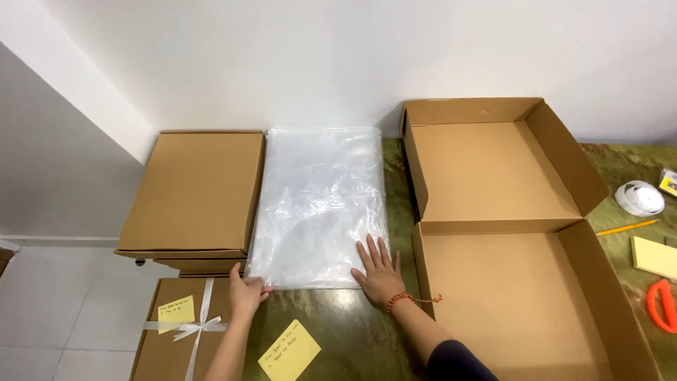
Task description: Unpacking a garment, hanging it on a rack for inspection, then repacking it into a plastic bag and a cardboard box for shipping.
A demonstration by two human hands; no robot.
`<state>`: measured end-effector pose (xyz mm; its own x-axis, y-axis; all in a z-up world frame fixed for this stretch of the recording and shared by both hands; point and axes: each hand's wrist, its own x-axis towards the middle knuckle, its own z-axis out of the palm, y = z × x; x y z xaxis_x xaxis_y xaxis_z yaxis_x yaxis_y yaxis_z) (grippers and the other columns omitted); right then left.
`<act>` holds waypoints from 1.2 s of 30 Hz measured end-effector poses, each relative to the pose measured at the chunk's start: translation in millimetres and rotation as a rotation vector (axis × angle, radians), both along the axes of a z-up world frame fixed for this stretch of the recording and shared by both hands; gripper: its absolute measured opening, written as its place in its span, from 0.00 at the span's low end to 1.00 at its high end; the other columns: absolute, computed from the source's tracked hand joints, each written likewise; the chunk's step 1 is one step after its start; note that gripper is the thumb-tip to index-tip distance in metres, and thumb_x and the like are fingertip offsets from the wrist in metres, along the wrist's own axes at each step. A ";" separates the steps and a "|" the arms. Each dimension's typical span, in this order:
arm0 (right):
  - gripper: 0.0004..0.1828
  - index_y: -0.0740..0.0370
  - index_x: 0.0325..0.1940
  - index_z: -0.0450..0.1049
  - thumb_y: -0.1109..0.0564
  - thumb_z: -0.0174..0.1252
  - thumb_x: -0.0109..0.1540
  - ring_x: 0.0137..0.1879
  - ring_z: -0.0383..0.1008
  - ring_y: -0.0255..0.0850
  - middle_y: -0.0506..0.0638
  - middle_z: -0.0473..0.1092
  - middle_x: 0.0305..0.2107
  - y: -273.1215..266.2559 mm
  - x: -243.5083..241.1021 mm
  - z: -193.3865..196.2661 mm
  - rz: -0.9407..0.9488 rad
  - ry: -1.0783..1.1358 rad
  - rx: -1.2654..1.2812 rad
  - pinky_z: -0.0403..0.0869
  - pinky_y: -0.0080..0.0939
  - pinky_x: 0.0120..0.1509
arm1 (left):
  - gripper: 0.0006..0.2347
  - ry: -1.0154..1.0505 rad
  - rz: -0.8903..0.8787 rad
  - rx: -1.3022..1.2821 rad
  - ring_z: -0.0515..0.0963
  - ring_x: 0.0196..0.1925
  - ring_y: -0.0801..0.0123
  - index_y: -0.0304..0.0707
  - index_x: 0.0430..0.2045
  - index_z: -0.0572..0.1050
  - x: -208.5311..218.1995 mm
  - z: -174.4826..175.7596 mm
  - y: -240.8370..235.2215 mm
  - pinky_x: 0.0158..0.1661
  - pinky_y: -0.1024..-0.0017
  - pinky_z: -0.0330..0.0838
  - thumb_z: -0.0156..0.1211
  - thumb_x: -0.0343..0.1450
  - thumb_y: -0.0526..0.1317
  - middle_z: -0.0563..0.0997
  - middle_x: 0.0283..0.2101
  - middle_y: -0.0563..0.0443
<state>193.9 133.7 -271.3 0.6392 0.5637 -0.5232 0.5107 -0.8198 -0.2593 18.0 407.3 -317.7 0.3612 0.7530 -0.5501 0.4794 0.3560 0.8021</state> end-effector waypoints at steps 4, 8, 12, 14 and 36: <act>0.43 0.38 0.87 0.32 0.28 0.29 0.70 0.85 0.08 0.48 0.44 0.18 0.83 9.5 1.8 6.5 -0.062 0.052 0.209 0.24 0.76 0.83 | 0.41 0.211 -0.052 0.149 0.81 0.28 0.56 0.54 0.81 0.43 6.8 48.3 -37.6 0.26 0.62 0.83 0.63 0.75 0.30 0.66 0.68 0.41; 0.36 0.48 0.82 0.54 0.37 0.45 0.71 0.87 0.23 0.49 0.49 0.34 0.83 -6.4 23.8 50.6 -0.096 0.055 0.804 0.34 0.66 0.84 | 0.45 0.354 -0.164 0.332 0.83 0.46 0.37 0.60 0.80 0.35 2.3 35.8 -81.6 0.45 0.46 0.78 0.63 0.71 0.44 0.44 0.76 0.41; 0.33 0.54 0.72 0.68 0.35 0.48 0.69 0.83 0.52 0.51 0.53 0.51 0.80 -75.8 69.6 103.6 -0.167 -0.012 1.125 0.57 0.67 0.81 | 0.45 0.356 -0.083 0.469 0.83 0.38 0.40 0.58 0.80 0.34 22.9 71.9 -138.2 0.31 0.50 0.79 0.64 0.72 0.39 0.39 0.78 0.42; 0.26 0.55 0.68 0.72 0.42 0.50 0.70 0.79 0.60 0.47 0.53 0.60 0.75 -133.7 93.0 112.3 -0.240 -0.116 1.212 0.63 0.55 0.76 | 0.42 0.298 -0.105 0.466 0.79 0.48 0.39 0.58 0.79 0.39 36.3 59.3 -156.1 0.40 0.46 0.76 0.62 0.72 0.41 0.39 0.79 0.44; 0.43 0.58 0.80 0.54 0.32 0.49 0.68 0.73 0.70 0.52 0.64 0.58 0.75 -393.2 351.8 98.7 -1.093 0.604 1.112 0.73 0.56 0.74 | 0.23 0.406 -0.372 0.517 0.70 0.18 0.57 0.73 0.75 0.61 105.3 7.6 -380.9 0.23 0.61 0.58 0.43 0.80 0.50 0.75 0.18 0.45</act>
<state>545.7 -259.4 -172.6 0.8246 0.2599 -0.5025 -0.5219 0.0066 -0.8530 123.3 26.4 -310.2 0.4864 0.8191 -0.3042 0.7878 -0.2606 0.5580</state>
